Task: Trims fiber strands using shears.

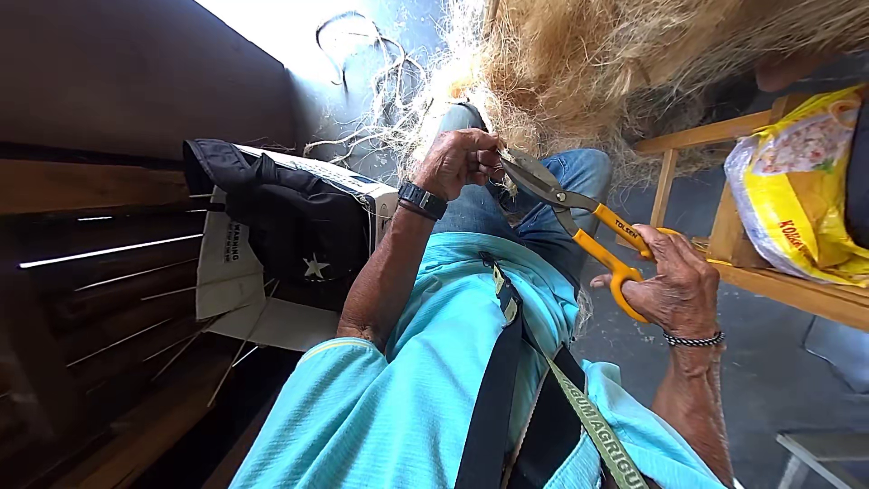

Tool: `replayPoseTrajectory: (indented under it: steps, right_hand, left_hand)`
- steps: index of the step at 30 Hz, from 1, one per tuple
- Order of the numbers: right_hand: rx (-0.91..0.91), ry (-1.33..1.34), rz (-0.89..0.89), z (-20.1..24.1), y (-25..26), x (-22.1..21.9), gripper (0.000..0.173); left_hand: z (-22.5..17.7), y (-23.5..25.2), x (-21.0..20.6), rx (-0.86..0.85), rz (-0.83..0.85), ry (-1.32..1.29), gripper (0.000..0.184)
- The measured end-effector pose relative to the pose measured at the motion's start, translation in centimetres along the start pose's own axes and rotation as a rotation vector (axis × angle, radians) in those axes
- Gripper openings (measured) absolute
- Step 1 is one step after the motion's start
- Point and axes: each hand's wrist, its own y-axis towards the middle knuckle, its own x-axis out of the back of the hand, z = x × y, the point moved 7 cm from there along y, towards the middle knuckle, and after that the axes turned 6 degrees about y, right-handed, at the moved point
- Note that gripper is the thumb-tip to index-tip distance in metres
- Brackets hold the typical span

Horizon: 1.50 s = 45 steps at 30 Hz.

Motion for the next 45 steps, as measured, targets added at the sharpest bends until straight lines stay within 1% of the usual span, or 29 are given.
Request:
replayPoseTrajectory:
  steps: [7,12,15,20,24,36,42,45]
  right_hand:
    - [0.018,-0.151,-0.070,0.5,0.1,0.3,0.079]
    - [0.027,-0.201,-0.093,0.5,0.1,0.4,0.075]
    - [0.044,-0.213,-0.122,0.4,0.1,0.4,0.073]
    - [0.054,-0.233,-0.137,0.4,0.1,0.4,0.071]
    - [0.047,-0.232,-0.136,0.1,0.0,0.4,0.071]
    - [0.047,-0.241,-0.161,-0.4,-0.1,0.3,0.060]
    - [0.041,-0.229,-0.158,-0.6,-0.1,0.3,0.059]
    - [0.031,-0.217,-0.141,-0.7,0.0,0.3,0.063]
  left_hand:
    - [0.7,0.4,-0.5,0.023,-0.159,-0.070,0.023]
    - [1.1,0.6,-0.5,0.011,-0.211,-0.059,0.021]
    - [1.1,0.6,-0.6,-0.011,-0.212,-0.044,0.021]
    - [1.4,0.8,-0.6,0.028,-0.220,-0.058,0.021]
    - [1.5,1.0,-0.7,0.028,-0.226,-0.062,0.021]
    - [1.7,1.1,-1.2,0.044,-0.229,-0.095,0.020]
    - [1.6,1.0,-1.5,0.036,-0.229,-0.097,0.018]
    - [1.7,1.0,-1.5,0.034,-0.232,-0.101,0.019]
